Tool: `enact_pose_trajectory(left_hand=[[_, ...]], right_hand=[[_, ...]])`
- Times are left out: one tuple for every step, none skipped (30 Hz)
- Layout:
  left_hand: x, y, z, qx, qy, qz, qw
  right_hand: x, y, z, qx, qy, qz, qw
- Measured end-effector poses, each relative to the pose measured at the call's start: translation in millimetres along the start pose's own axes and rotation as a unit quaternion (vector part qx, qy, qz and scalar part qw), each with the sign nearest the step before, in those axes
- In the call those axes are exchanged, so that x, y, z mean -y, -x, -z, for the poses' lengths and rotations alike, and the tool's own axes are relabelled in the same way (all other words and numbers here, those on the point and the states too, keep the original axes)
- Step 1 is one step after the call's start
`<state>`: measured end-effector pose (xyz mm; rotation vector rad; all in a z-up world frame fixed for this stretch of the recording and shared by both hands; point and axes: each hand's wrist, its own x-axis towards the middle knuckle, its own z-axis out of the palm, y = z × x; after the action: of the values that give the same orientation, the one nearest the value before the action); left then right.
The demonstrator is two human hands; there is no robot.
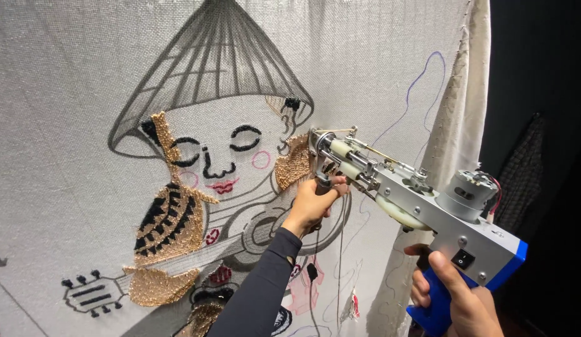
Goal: The person uses a tufting gun to fill in a rug design on a canvas stretched across a frame.
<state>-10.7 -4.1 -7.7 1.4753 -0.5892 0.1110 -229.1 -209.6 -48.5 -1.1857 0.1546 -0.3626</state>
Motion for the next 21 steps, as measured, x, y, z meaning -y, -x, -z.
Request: enact_pose_trajectory(left_hand=[[-3.7, 3.0, -0.9, 0.046, 0.026, 0.008, 0.999], [-7.6, 6.2, -1.6, 0.090, 0.052, 0.017, 0.994], [-8.7, 8.1, -4.2, 0.090, 0.051, 0.015, 0.995], [-9.6, 11.1, -6.5, 0.113, 0.053, 0.032, 0.992], [-10.2, 14.2, -8.9, 0.136, 0.054, 0.050, 0.988], [-6.0, 14.7, -12.3, 0.136, 0.053, 0.049, 0.988], [-1.5, 15.0, -15.6, 0.150, 0.050, 0.048, 0.986], [2.9, 15.2, -18.8, 0.165, 0.047, 0.048, 0.984], [0.3, 17.7, -20.8, 0.165, 0.047, 0.048, 0.984], [-1.9, 19.4, -23.1, 0.174, 0.043, 0.043, 0.983], [-3.9, 20.9, -25.3, 0.183, 0.038, 0.038, 0.982], [-5.7, 23.0, -27.6, 0.183, 0.039, 0.039, 0.982], [-7.4, 25.1, -29.6, 0.186, 0.039, 0.042, 0.981], [-9.5, 26.9, -30.7, 0.188, 0.039, 0.045, 0.980], [-10.2, 28.9, -32.2, 0.187, 0.040, 0.045, 0.980], [-10.9, 31.2, -33.3, 0.183, 0.043, 0.053, 0.981], [-11.7, 33.4, -34.3, 0.178, 0.046, 0.062, 0.981], [-7.8, 35.7, -36.2, 0.178, 0.047, 0.062, 0.981], [-4.1, 38.0, -38.1, 0.161, 0.037, 0.062, 0.984], [-0.6, 40.4, -39.6, 0.144, 0.027, 0.062, 0.987], [2.1, 45.1, -41.2, 0.143, 0.028, 0.063, 0.987]], right_hand=[[-3.8, -1.0, 9.6, 0.008, -0.023, 0.007, 1.000], [-7.6, -2.5, 19.4, 0.017, -0.046, 0.014, 0.999], [-13.9, -5.6, 31.7, 0.019, -0.046, 0.016, 0.999], [-20.4, -7.5, 43.9, 0.043, -0.066, 0.048, 0.996], [-27.0, -9.6, 56.2, 0.068, -0.085, 0.079, 0.991], [-28.8, -8.7, 62.6, 0.069, -0.085, 0.080, 0.991], [-30.8, -8.2, 69.0, 0.080, -0.098, 0.075, 0.989], [-32.7, -7.1, 75.2, 0.091, -0.110, 0.070, 0.987], [-33.7, -5.9, 78.8, 0.091, -0.110, 0.070, 0.987], [-34.7, -5.1, 82.6, 0.100, -0.104, 0.074, 0.987], [-35.8, -4.7, 86.4, 0.109, -0.098, 0.079, 0.986], [-36.7, -3.2, 88.9, 0.107, -0.098, 0.078, 0.986], [-37.7, -1.7, 91.2, 0.115, -0.114, 0.079, 0.984], [-38.7, -0.8, 92.7, 0.124, -0.130, 0.081, 0.980], [-39.6, -1.9, 96.7, 0.124, -0.130, 0.080, 0.980], [-40.7, -3.1, 100.4, 0.115, -0.119, 0.082, 0.983], [-41.8, -4.4, 104.1, 0.106, -0.108, 0.084, 0.985], [-43.8, -5.4, 107.9, 0.107, -0.107, 0.083, 0.985], [-45.6, -6.3, 111.6, 0.112, -0.096, 0.083, 0.986], [-47.6, -7.1, 115.0, 0.117, -0.086, 0.084, 0.986], [-49.2, -6.8, 115.8, 0.118, -0.085, 0.083, 0.986]])
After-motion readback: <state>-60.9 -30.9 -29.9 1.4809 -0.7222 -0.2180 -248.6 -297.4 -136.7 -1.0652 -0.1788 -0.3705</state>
